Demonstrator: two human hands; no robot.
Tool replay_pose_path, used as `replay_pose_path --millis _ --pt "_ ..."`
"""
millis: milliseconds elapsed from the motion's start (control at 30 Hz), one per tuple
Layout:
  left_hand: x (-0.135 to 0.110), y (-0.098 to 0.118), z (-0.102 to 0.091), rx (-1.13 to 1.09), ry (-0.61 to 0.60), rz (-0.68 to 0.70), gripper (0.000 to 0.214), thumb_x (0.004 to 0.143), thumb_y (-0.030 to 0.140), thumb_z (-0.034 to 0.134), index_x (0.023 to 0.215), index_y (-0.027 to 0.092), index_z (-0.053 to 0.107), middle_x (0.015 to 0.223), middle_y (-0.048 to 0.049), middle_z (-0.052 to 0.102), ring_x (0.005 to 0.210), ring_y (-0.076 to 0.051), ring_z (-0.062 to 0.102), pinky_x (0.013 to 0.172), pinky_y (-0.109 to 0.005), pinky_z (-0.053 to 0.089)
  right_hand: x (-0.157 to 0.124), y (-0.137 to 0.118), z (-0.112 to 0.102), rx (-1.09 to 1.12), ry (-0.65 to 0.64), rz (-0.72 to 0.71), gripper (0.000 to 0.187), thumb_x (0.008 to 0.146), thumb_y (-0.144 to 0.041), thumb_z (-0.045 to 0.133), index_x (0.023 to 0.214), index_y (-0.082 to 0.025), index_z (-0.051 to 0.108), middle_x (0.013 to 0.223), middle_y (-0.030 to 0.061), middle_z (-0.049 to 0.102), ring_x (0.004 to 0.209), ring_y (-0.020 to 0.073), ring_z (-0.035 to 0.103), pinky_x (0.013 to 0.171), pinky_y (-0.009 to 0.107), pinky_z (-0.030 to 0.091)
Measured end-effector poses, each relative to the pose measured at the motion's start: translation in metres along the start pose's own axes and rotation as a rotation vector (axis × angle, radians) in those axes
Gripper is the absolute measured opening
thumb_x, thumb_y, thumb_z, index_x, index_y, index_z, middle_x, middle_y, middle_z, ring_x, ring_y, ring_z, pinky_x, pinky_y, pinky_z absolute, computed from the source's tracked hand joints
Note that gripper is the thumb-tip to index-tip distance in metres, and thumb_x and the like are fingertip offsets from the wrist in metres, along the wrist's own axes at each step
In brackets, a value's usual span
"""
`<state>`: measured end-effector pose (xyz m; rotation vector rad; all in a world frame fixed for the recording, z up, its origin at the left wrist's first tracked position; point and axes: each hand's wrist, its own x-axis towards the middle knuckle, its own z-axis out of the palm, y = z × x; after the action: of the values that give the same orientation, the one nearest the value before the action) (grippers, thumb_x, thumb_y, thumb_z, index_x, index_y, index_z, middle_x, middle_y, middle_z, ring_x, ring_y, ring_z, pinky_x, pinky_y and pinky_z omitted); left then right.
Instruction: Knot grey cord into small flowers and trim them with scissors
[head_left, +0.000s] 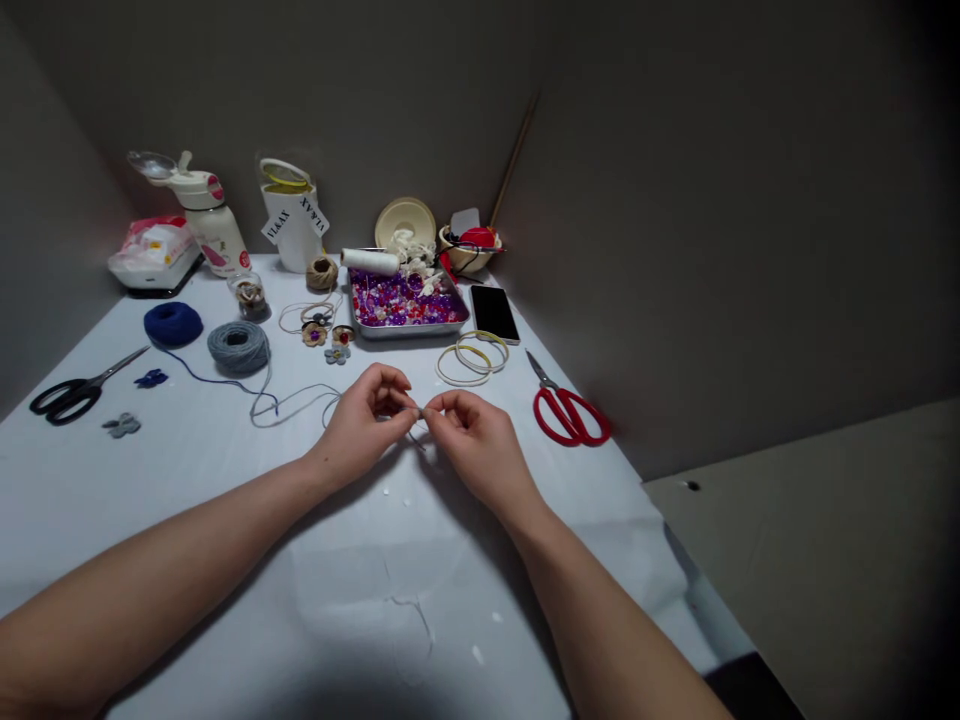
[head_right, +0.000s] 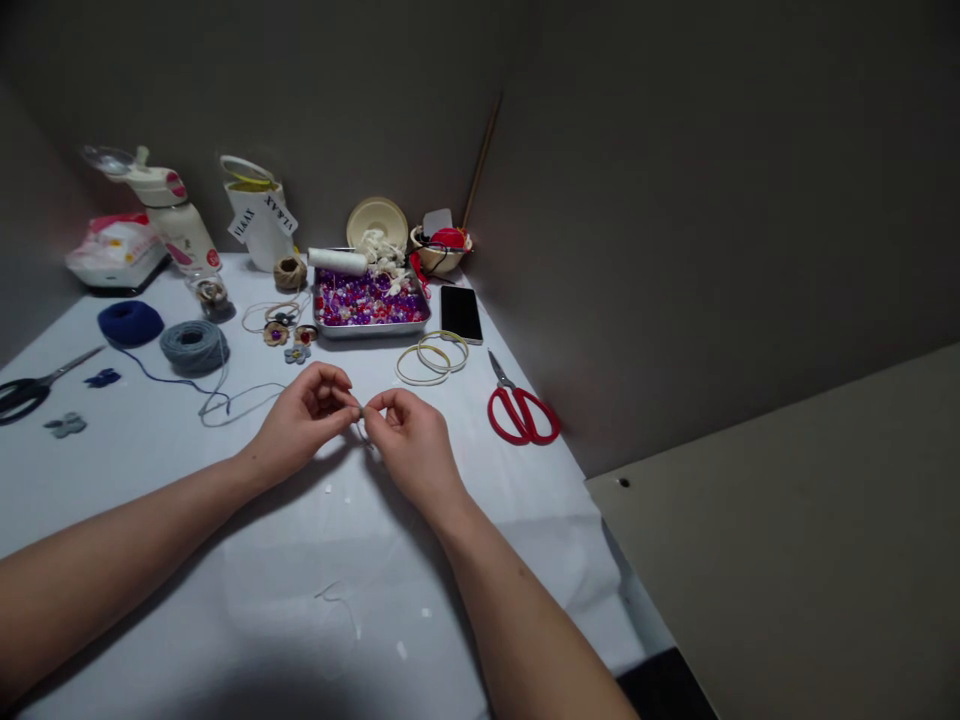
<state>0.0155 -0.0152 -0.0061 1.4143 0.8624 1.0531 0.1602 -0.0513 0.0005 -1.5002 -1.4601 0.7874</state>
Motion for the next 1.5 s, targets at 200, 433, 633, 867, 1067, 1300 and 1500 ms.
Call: replay_pose_path --millis 200,433,633,867,1067,1300,1500 --pt "0.0010 -0.0001 -0.0004 -0.003 0.007 -0.011 0.022 0.073 0.011 0.061 0.086 0.020 0.047 0.072 0.0030 0.058 0.070 -0.011 0.055 0.069 -0.028 0.042 0.0036 0.0026 -0.0015 0.066 -0.028 0.049 0.013 0.075 -0.029 0.056 0.071 -0.017 0.060 0.052 -0.0061 0.038 0.049 0.0093 0.032 0.049 0.024 0.027" --pt "0.0009 0.0004 0.0002 -0.087 0.008 -0.081 0.024 0.072 0.013 0.064 0.088 0.020 0.049 0.069 0.0035 0.060 0.067 -0.011 0.056 0.069 -0.028 0.043 0.0047 0.0014 -0.0035 0.144 -0.068 0.119 0.017 0.074 -0.033 0.058 0.069 -0.017 0.060 0.052 -0.0065 0.039 0.048 0.0084 0.031 0.048 0.023 0.025" --pt "0.0032 0.0018 -0.0013 -0.305 0.015 -0.251 0.024 0.078 0.019 0.063 0.099 0.018 0.053 0.078 -0.0029 0.067 0.072 -0.014 0.063 0.077 -0.033 0.047 0.0075 0.0005 -0.0053 0.223 -0.030 0.237 0.022 0.073 -0.039 0.060 0.070 -0.017 0.060 0.053 -0.0063 0.042 0.045 0.0073 0.031 0.044 0.023 0.023" --pt "0.0032 0.0028 -0.0018 -0.284 0.029 -0.253 0.035 0.070 0.009 0.067 0.099 0.019 0.051 0.076 -0.0007 0.068 0.069 -0.013 0.063 0.072 -0.031 0.046 0.0076 0.0003 -0.0050 0.242 -0.033 0.260 0.022 0.071 -0.039 0.062 0.070 -0.017 0.060 0.050 -0.0076 0.040 0.043 0.0068 0.028 0.044 0.023 0.021" --pt "0.0043 0.0032 -0.0022 -0.254 0.078 -0.262 0.035 0.068 0.006 0.066 0.097 0.018 0.051 0.073 -0.0002 0.067 0.068 -0.013 0.063 0.070 -0.030 0.045 0.0086 -0.0009 -0.0051 0.216 -0.033 0.255 0.025 0.074 -0.041 0.060 0.075 -0.017 0.065 0.058 -0.0033 0.051 0.047 0.0082 0.035 0.047 0.024 0.027" --pt "0.0053 0.0050 -0.0029 -0.293 0.106 -0.297 0.034 0.069 0.007 0.067 0.098 0.017 0.052 0.071 -0.0011 0.067 0.066 -0.012 0.063 0.066 -0.028 0.046 0.0077 0.0056 -0.0032 0.164 -0.131 0.214 0.025 0.072 -0.039 0.064 0.067 -0.016 0.061 0.054 -0.0050 0.043 0.050 0.0084 0.034 0.048 0.024 0.022" --pt "0.0065 0.0054 -0.0034 -0.305 0.132 -0.328 0.036 0.070 0.007 0.069 0.102 0.016 0.054 0.072 -0.0043 0.068 0.071 -0.017 0.066 0.065 -0.030 0.048 0.0076 0.0056 -0.0052 0.205 -0.107 0.248 0.025 0.072 -0.040 0.063 0.067 -0.016 0.059 0.056 -0.0040 0.047 0.050 0.0083 0.035 0.048 0.024 0.022"
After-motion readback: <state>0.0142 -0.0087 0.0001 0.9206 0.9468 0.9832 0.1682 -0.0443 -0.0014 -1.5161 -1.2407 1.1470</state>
